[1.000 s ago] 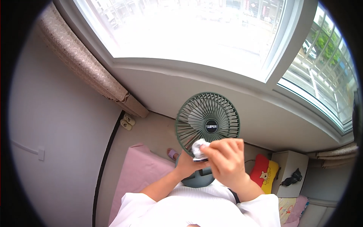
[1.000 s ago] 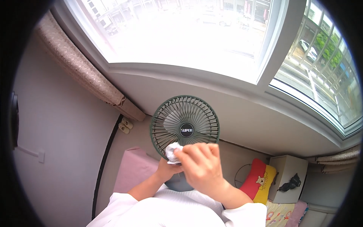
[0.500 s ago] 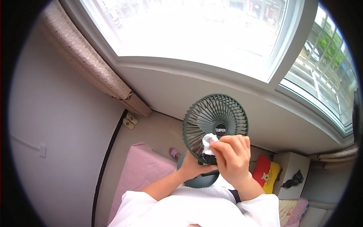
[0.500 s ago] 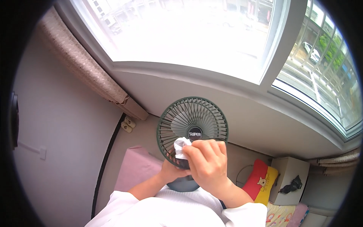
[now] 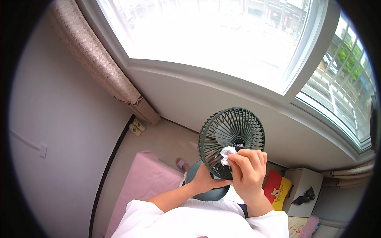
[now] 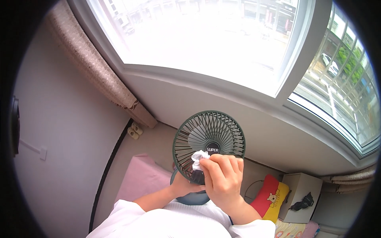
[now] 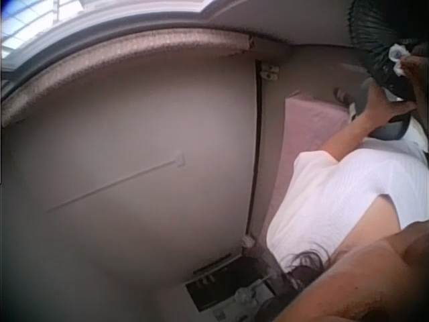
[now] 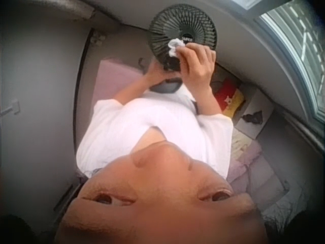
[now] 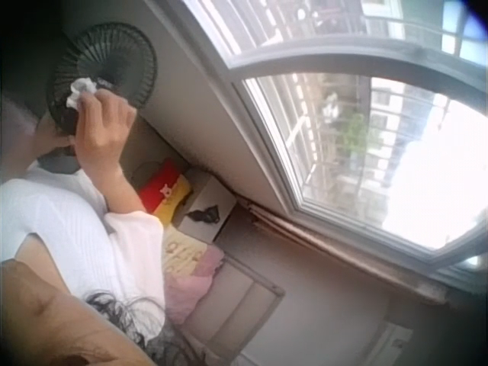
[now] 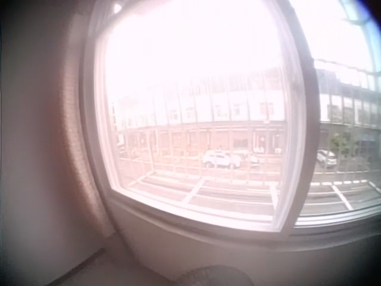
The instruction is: The person cleans a small portable fan by wiping its front grille and outer casing with a wipe.
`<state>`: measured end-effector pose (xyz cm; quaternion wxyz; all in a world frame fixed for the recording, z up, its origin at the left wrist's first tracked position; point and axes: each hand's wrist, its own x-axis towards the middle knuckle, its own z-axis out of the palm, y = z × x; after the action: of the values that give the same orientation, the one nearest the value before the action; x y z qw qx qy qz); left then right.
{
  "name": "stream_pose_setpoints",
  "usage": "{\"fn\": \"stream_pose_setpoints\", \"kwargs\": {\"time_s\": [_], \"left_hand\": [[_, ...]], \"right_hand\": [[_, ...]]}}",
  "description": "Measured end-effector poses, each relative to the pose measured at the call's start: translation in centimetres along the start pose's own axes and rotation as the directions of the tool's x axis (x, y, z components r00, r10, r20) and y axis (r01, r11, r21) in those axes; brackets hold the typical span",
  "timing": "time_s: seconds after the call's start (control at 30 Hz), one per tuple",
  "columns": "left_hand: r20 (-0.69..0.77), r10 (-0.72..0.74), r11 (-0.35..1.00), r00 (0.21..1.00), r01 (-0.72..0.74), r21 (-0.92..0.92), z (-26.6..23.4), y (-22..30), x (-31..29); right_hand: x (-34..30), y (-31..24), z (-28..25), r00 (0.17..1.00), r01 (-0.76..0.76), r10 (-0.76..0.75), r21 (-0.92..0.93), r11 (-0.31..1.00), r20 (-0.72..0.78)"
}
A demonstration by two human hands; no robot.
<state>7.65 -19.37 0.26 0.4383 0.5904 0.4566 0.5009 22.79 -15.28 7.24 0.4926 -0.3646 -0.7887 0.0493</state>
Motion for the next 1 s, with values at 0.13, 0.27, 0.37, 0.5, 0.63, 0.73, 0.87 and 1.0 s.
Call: {"fn": "stream_pose_setpoints", "kwargs": {"time_s": [0.13,0.27,0.37,0.5,0.63,0.73,0.87,1.0], "left_hand": [[-0.035,-0.174,0.985,0.984,0.174,-0.003,-0.4,-1.0,-0.9],[-0.067,-0.137,0.99,0.988,0.135,-0.025,-0.7,-1.7,-0.9],[-0.039,0.048,0.999,0.998,-0.048,0.01,-0.3,-0.3,-0.2],[-0.101,-0.113,0.994,0.988,0.112,-0.02,-0.4,-1.8,-1.6],[0.016,-0.297,0.947,0.955,0.296,-0.123,-0.9,-5.9,-2.7],[-0.117,-0.052,0.998,0.992,0.049,-0.027,-0.3,-0.9,-1.0],[-0.102,-0.07,0.998,0.992,0.069,-0.01,-0.1,-1.6,-1.4],[-0.001,-0.27,0.962,0.963,0.27,-0.045,-1.0,-7.4,-3.9]], "right_hand": [[-1.2,-1.4,0.0,0.995,0.059,-0.063,0.051,0.997,0.083],[-0.4,-0.8,0.3,0.992,0.088,-0.095,0.08,0.993,0.089],[0.5,0.2,0.6,1.0,-0.004,0.004,0.043,0.999,-0.013],[-0.5,-1.6,0.5,0.998,0.058,-0.059,0.03,0.998,0.022],[-1.3,-2.2,0.5,0.99,0.098,-0.105,0.077,0.992,0.095],[0.1,-0.4,0.6,1.0,0.014,-0.015,0.03,0.999,0.016],[-0.4,-1.5,0.5,0.999,0.03,-0.029,0.011,1.0,-0.023],[-2.0,-3.4,0.9,0.996,0.068,-0.07,0.061,0.996,0.046]]}}
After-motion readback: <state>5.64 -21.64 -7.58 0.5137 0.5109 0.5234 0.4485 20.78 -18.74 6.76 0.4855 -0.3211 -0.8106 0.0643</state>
